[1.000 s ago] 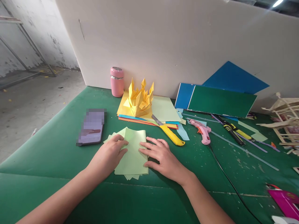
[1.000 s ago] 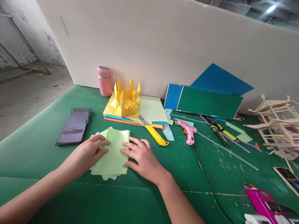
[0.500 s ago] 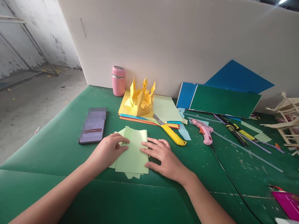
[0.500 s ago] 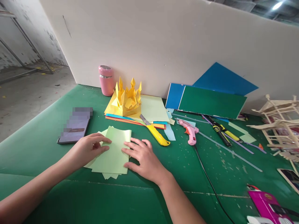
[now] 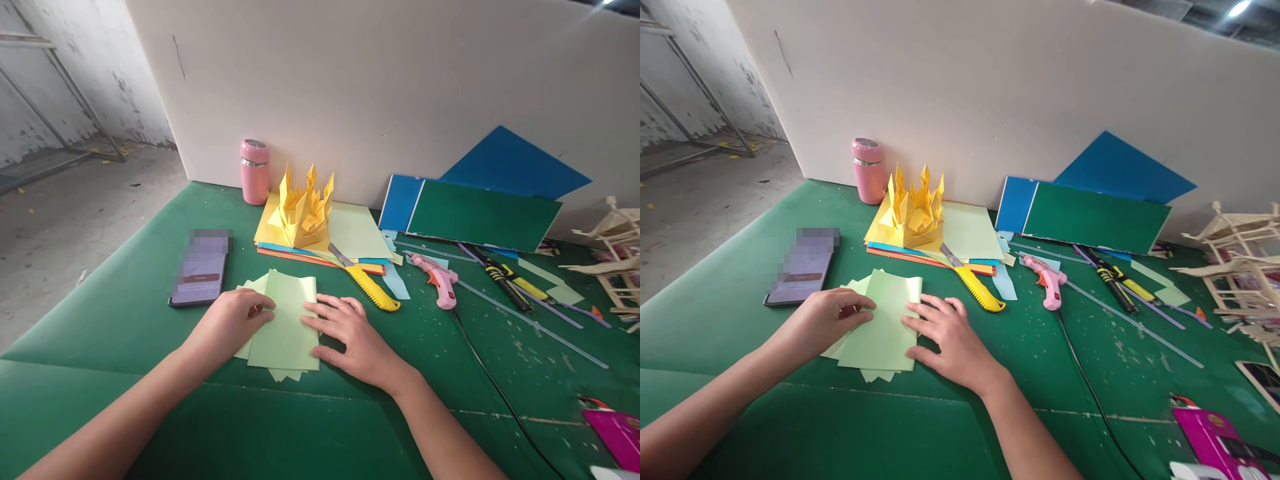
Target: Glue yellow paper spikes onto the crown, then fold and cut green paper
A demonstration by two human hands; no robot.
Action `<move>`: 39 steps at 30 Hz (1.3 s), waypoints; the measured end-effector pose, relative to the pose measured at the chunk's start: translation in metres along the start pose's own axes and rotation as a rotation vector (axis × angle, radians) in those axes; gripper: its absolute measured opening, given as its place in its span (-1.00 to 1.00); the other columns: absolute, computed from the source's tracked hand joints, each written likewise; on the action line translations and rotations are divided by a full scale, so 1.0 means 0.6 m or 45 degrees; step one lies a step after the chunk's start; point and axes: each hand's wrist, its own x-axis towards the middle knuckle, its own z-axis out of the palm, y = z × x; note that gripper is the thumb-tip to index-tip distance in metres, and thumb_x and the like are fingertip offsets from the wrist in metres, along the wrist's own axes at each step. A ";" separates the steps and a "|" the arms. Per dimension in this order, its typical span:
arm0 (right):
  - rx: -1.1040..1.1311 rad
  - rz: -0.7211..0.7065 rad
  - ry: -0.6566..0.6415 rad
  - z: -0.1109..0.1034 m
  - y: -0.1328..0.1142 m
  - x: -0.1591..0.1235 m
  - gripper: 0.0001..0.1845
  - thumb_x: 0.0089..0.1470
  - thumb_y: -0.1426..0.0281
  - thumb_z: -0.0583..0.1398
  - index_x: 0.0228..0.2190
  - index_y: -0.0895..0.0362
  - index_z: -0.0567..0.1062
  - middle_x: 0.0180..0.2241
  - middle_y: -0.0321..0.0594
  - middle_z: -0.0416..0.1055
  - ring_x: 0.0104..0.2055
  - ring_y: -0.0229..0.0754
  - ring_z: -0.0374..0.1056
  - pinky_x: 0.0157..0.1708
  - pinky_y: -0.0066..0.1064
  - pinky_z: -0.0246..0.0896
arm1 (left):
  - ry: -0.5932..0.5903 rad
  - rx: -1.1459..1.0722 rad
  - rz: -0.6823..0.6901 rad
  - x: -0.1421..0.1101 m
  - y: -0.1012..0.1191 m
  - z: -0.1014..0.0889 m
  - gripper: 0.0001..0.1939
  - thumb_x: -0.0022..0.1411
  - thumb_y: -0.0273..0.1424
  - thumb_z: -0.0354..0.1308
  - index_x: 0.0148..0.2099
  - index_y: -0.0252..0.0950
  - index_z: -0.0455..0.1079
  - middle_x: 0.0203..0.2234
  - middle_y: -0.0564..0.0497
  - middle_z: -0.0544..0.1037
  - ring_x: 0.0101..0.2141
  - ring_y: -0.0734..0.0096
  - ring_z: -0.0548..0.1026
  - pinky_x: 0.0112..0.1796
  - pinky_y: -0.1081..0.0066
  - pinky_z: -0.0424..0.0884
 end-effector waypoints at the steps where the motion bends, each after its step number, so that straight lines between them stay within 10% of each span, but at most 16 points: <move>1: -0.006 -0.002 0.005 0.000 0.000 0.000 -0.57 0.14 0.21 0.19 0.06 -0.11 0.39 0.17 -0.26 0.28 0.24 0.03 0.10 0.14 0.05 -0.01 | 0.003 -0.007 0.003 0.000 0.000 0.000 -0.75 0.04 -0.27 0.08 -0.34 -0.21 0.56 -0.49 0.01 0.58 -0.53 0.35 0.43 -0.45 0.40 0.36; 13: 0.071 -0.003 0.155 0.009 0.000 -0.002 -0.57 0.15 0.15 0.15 0.06 -0.09 0.39 0.18 -0.18 0.27 0.23 0.04 0.12 0.13 0.03 0.07 | 0.042 -0.075 0.043 -0.005 0.008 -0.001 -0.76 0.07 -0.30 0.07 -0.44 -0.19 0.56 -0.52 0.04 0.59 -0.51 0.33 0.46 -0.40 0.39 0.37; 19: 0.763 0.277 0.579 0.031 0.004 0.004 -0.34 0.12 0.06 0.14 0.18 0.01 0.17 0.16 -0.02 0.24 0.06 -0.05 0.30 0.01 -0.14 0.29 | 0.202 -0.454 -0.031 -0.004 0.014 0.005 -0.75 0.03 -0.18 0.16 -0.41 -0.21 0.56 -0.48 0.02 0.60 -0.48 0.37 0.46 -0.44 0.42 0.38; 25: 1.513 0.548 0.603 0.031 -0.006 0.012 0.07 -0.12 0.13 0.34 0.26 -0.07 -0.15 0.18 0.03 0.21 -0.12 -0.11 0.43 -0.10 -0.15 0.39 | 0.285 -0.606 0.030 -0.009 0.026 0.016 -0.79 0.05 -0.24 0.18 -0.41 -0.23 0.56 -0.51 0.01 0.57 -0.53 0.44 0.40 -0.51 0.44 0.35; 30: 1.881 0.679 0.383 0.015 -0.025 0.011 0.04 -0.20 0.27 0.40 0.21 0.03 0.00 -0.11 -0.10 0.51 -0.12 -0.02 0.46 -0.04 -0.06 0.33 | 0.382 -0.630 0.133 -0.011 0.029 0.019 -0.86 0.04 -0.31 0.18 -0.44 -0.22 0.54 -0.49 0.01 0.56 -0.48 0.43 0.44 -0.50 0.47 0.39; 39: 1.858 0.711 0.588 0.015 -0.019 0.017 0.01 -0.23 0.34 0.42 0.17 0.02 0.04 -0.25 -0.24 0.57 -0.15 -0.03 0.48 -0.10 -0.14 0.36 | 0.107 -1.135 -0.216 -0.008 0.038 0.010 -0.41 -0.06 -0.15 0.30 0.01 -0.27 0.30 -0.54 0.11 0.50 -0.55 0.40 0.49 -0.45 0.29 0.53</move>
